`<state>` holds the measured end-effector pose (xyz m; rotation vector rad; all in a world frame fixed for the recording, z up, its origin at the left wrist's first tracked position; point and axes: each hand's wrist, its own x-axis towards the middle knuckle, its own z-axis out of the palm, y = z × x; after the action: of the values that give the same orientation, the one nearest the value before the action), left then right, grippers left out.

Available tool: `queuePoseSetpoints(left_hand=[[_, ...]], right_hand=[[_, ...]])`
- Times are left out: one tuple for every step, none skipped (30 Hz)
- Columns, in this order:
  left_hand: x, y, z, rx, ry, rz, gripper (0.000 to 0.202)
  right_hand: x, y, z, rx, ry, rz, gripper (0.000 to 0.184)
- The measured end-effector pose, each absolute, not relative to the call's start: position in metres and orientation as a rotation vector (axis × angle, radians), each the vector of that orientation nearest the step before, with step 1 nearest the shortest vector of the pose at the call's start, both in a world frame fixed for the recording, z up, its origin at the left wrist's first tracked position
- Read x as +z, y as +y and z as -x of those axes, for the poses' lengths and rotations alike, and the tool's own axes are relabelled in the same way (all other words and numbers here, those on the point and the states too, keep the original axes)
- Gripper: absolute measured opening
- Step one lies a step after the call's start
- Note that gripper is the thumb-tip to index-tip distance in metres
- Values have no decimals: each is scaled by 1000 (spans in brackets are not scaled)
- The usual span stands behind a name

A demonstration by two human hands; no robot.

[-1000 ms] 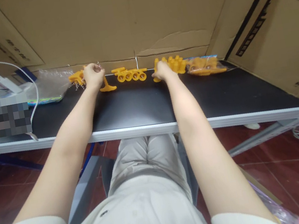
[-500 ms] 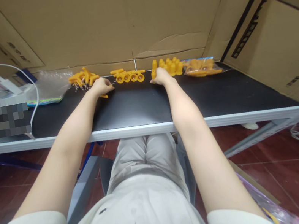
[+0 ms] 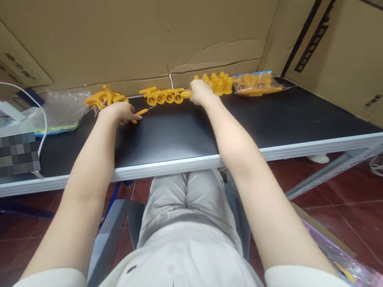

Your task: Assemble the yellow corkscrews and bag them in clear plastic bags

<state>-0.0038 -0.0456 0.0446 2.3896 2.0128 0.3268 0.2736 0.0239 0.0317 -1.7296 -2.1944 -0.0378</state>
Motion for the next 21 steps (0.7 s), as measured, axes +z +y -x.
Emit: queuePoseSetpoints(left_hand=[[44,-45,2,327,2003,-2390,77],[43,-44,0,324,1995,-2385,75],[42,-42,0,312,1993,-2374,72],[41,-40,0,290,1997,-2353,67],[40,-37,1,253,2012,-2321,62],[39,-34,2,211,2032,-2282,57],[38,-30,3,176,2050,-2248,53],[37,-27,4,155,2060,-2228,51],[36,-24,5,151,2060,-2225,50],[36,-22,5,165,2052,-2239,50],[35,-20,5,189,2039,-2267,50],[34,-19,4,214,2024,-2298,51],[33,-18,3,229,2015,-2320,51],[33,-17,2,240,2012,-2334,51],[32,-17,2,249,2013,-2344,52],[32,-16,1,260,2012,-2350,52],[31,-16,1,277,2006,-2354,53],[31,-16,1,301,1999,-2356,54],[30,-16,2,329,1986,-2357,54],[30,-16,2,356,1973,-2354,54],[30,-16,1,383,1960,-2346,54]], right_hand=[[32,21,-272,-53,-2196,1731,33],[33,18,-271,-61,-2197,1735,33],[34,16,-269,-64,-2197,1744,33],[34,13,-268,-64,-2198,1755,34],[35,11,-267,-59,-2203,1766,34],[36,10,-266,-50,-2214,1772,35],[36,8,-266,-41,-2230,1772,36],[37,7,-265,-33,-2248,1765,37],[37,6,-265,-22,-2269,1751,38],[38,5,-264,-9,-2294,1735,38],[38,4,-263,3,-2321,1718,38],[39,4,-262,11,-2348,1704,37],[39,3,-261,13,-2371,1697,37],[39,3,-260,8,-2389,1695,37],[38,3,-259,-4,-2400,1695,37],[38,4,-259,-17,-2406,1689,37],[37,5,-259,-28,-2408,1678,38],[36,7,-259,-30,-2409,1659,38],[35,8,-259,-22,-2410,1634,38],[34,10,-260,-4,-2409,1606,38],[33,11,-260,22,-2404,1577,38]])
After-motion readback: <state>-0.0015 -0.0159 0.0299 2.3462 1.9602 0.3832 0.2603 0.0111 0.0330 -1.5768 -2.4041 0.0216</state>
